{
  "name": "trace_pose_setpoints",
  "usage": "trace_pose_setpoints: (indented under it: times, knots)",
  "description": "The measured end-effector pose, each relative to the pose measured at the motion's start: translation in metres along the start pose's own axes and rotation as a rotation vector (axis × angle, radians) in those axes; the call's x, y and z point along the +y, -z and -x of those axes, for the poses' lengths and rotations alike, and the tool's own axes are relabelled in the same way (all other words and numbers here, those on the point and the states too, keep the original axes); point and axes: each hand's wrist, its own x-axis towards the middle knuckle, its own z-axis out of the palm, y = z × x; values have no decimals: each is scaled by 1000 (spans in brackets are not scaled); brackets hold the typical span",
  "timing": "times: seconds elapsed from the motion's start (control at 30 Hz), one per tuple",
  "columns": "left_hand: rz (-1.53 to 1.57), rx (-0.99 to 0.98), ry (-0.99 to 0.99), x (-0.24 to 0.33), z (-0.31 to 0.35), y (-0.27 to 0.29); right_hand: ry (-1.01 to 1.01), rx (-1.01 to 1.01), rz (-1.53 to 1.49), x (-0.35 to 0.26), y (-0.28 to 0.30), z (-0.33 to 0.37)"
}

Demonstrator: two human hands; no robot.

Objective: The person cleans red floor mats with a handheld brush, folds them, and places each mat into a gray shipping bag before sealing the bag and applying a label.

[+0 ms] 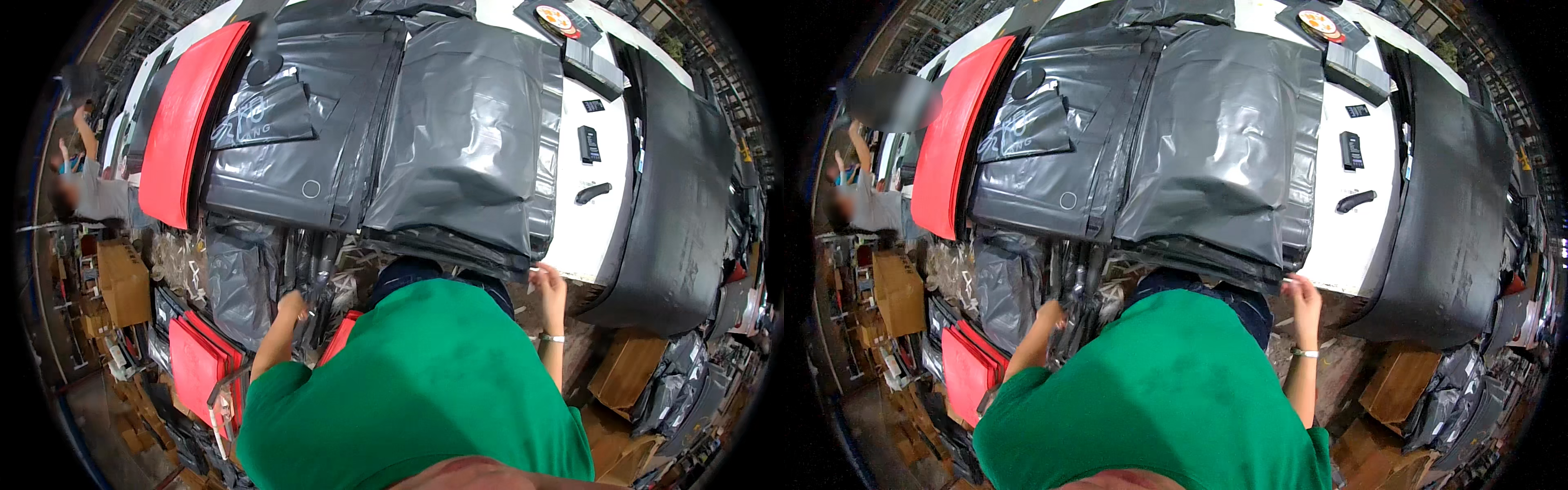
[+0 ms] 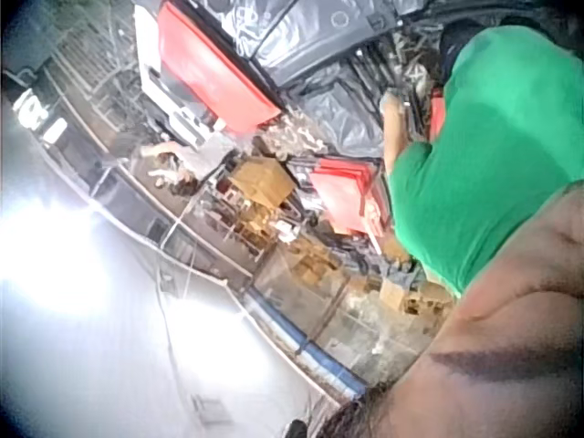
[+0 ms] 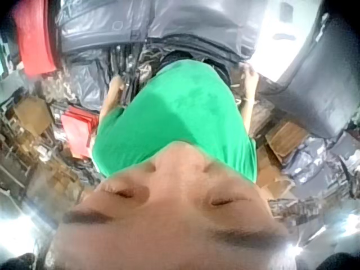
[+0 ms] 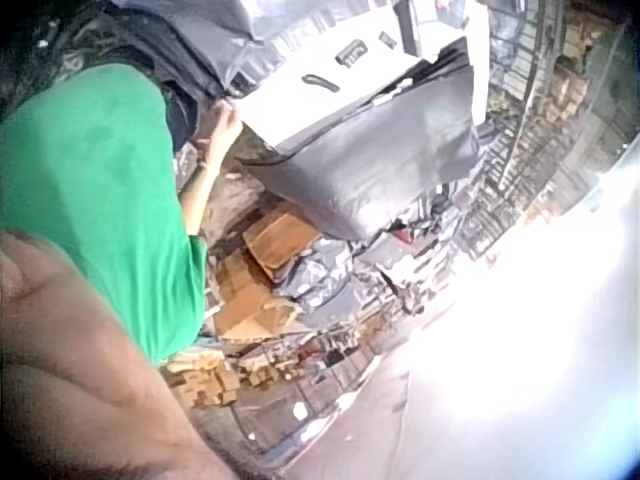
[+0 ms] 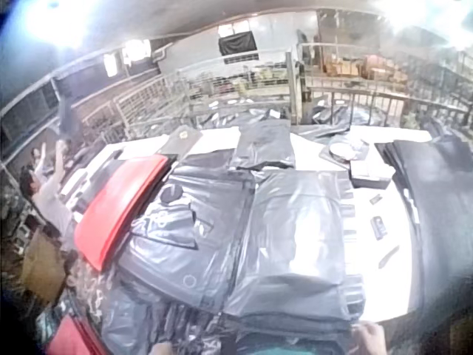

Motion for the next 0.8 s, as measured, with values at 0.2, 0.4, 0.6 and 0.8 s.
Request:
trace_pose_setpoints:
  times: [0.2, 0.4, 0.6, 0.8]
  knots:
    - [175, 1218, -789, 149, 61, 156, 661, 215, 986, -47, -10, -28]
    - [-627, 1341, -1421, 207, 51, 207, 1077, -416, 1321, -74, -28, -63]
    - [194, 924, -1341, 210, 75, 203, 459, 201, -1, -68, -40, -89]
    - [1112, 523, -886, 224, 46, 159, 359, 685, 441, -46, -50, -138]
